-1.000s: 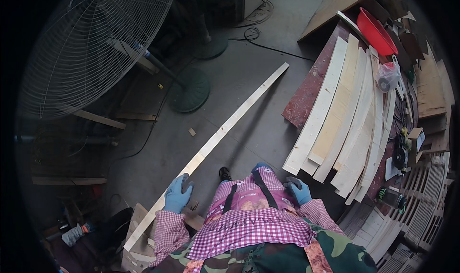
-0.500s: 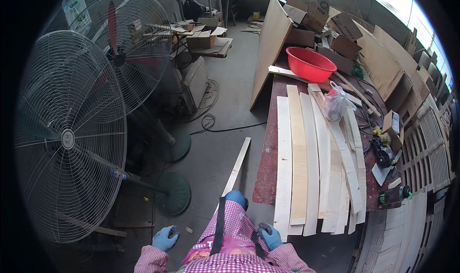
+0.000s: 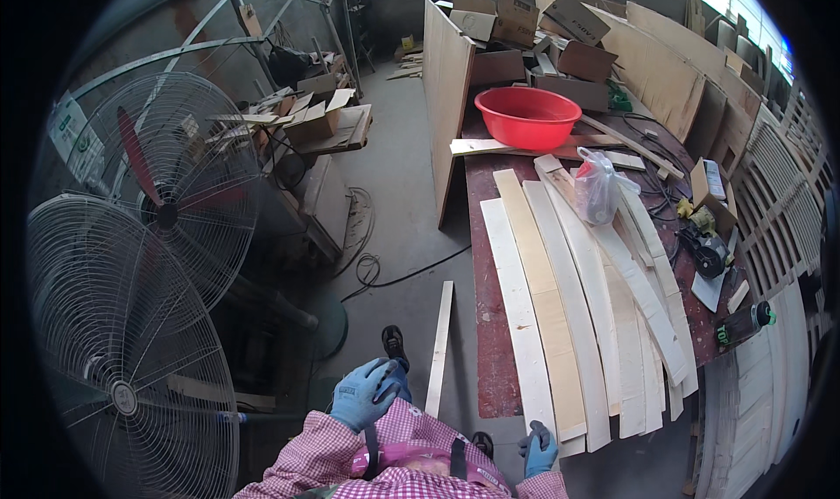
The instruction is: The person arranges thin wooden slats on a workbench and uses a red pneumatic nail gun to fasten them together. They repeatedly pick up slats, align them, and nail them in place, occasionally moving to retrieve more pieces from nearby stacks or boxes.
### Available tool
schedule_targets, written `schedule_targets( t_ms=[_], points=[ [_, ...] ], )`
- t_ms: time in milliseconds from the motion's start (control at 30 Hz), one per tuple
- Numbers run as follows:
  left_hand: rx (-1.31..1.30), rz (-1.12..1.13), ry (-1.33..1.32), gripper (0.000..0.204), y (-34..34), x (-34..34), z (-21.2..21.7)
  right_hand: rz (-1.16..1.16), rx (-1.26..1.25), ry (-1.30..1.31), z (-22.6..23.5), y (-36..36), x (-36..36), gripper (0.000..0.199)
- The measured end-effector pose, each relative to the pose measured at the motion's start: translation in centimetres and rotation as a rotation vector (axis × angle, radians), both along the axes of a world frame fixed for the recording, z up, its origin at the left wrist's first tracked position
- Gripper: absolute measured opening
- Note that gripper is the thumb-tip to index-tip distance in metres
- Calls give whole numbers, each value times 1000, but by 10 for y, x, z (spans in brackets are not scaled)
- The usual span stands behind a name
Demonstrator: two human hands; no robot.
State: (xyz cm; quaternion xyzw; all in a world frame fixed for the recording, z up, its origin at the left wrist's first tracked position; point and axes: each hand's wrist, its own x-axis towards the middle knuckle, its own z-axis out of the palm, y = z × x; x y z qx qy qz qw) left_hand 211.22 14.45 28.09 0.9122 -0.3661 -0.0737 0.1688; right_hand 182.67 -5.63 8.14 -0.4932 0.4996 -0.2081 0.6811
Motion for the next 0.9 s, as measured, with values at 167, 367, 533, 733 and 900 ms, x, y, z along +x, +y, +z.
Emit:
schedule_targets(
  t_ms=[167,367,533,733,900],
  points=[
    [-121,317,87,40,68,102,-30,-25,12,72,0,19,116,32],
    [-611,704,407,36,112,237,-85,398,87,-151,81,32,325,45],
    [-685,593,509,41,62,309,-100,269,-1,-119,72,-12,361,42],
    [-579,414,572,44,-33,377,-111,-123,-145,-92,106,-123,406,35],
    [-296,319,402,47,-114,438,-96,-195,-264,-200,107,-221,485,32]
  ],
)
